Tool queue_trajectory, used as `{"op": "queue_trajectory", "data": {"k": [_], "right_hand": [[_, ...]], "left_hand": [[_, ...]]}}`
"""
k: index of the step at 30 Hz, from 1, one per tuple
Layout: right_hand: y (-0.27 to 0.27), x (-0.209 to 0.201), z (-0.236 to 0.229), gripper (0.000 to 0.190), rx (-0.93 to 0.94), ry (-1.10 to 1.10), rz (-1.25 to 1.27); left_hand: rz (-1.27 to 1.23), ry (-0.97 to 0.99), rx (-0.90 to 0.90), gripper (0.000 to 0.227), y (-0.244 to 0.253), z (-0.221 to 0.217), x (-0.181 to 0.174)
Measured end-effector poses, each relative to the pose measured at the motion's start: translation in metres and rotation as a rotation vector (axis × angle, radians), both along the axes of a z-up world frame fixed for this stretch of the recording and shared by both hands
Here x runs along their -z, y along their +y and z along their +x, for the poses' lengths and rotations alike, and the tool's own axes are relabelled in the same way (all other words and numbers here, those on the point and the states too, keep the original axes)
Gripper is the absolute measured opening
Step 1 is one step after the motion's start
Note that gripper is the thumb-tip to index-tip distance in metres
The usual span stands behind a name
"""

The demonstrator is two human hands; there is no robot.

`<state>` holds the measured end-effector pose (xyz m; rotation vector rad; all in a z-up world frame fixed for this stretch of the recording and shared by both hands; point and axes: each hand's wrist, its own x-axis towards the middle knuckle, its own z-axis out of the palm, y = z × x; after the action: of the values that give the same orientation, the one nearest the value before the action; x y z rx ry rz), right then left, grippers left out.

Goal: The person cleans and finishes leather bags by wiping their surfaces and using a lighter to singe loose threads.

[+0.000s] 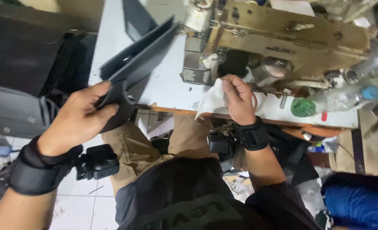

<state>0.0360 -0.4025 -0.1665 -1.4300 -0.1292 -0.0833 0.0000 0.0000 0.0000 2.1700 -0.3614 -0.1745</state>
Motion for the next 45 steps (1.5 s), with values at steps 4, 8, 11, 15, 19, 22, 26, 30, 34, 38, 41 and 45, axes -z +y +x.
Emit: {"op": "queue_trajectory", "data": {"k": [4,8,11,15,19,22,26,30,34,38,41,45], "right_hand": [[-0.002,-0.016,-0.018,0.008,0.083,-0.062,-0.281],[-0.001,-0.038,-0.033,0.02,0.102,-0.084,-0.153],[-0.014,-0.042,-0.048,0.026,0.126,-0.013,-0.179],[-0.059,0.009,-0.077,0.018,0.179,0.039,-0.321],[-0.099,-0.013,-0.116,0.017,0.267,-0.041,-0.409],[-0.156,-0.015,-0.148,0.015,0.646,-0.007,-0.587],[-0.214,-0.074,-0.155,0.006,0.873,-0.145,-0.727],[-0.242,-0.134,-0.131,0.004,0.838,-0.234,-0.893],[-0.245,-0.156,-0.102,0.006,0.79,-0.226,-1.029],[-0.246,-0.152,-0.09,0.009,0.672,-0.312,-1.194],[-0.246,-0.144,-0.088,0.01,0.643,-0.351,-1.26],[-0.249,-0.149,-0.088,0.005,0.638,-0.327,-1.306]], "left_hand": [[0.046,0.078,-0.007,0.023,0.005,0.0,0.004],[0.067,0.021,-0.024,0.023,0.01,-0.002,0.007],[0.005,0.061,-0.025,0.028,0.016,-0.002,0.013],[-0.009,0.086,-0.108,0.027,0.027,-0.006,0.032],[0.039,0.019,-0.084,0.024,0.071,0.003,0.085],[0.027,-0.027,-0.053,0.02,0.101,0.009,0.124],[0.054,-0.063,-0.17,0.037,0.149,0.022,0.187],[-0.129,-0.014,-0.38,0.063,0.102,0.009,0.163],[-0.142,-0.06,-0.426,0.061,0.159,0.018,0.233],[0.078,-0.121,-0.282,0.047,0.189,0.019,0.25],[0.042,-0.118,-0.211,0.042,0.175,0.014,0.223],[0.144,-0.03,-0.268,0.043,0.204,0.021,0.255]]}}
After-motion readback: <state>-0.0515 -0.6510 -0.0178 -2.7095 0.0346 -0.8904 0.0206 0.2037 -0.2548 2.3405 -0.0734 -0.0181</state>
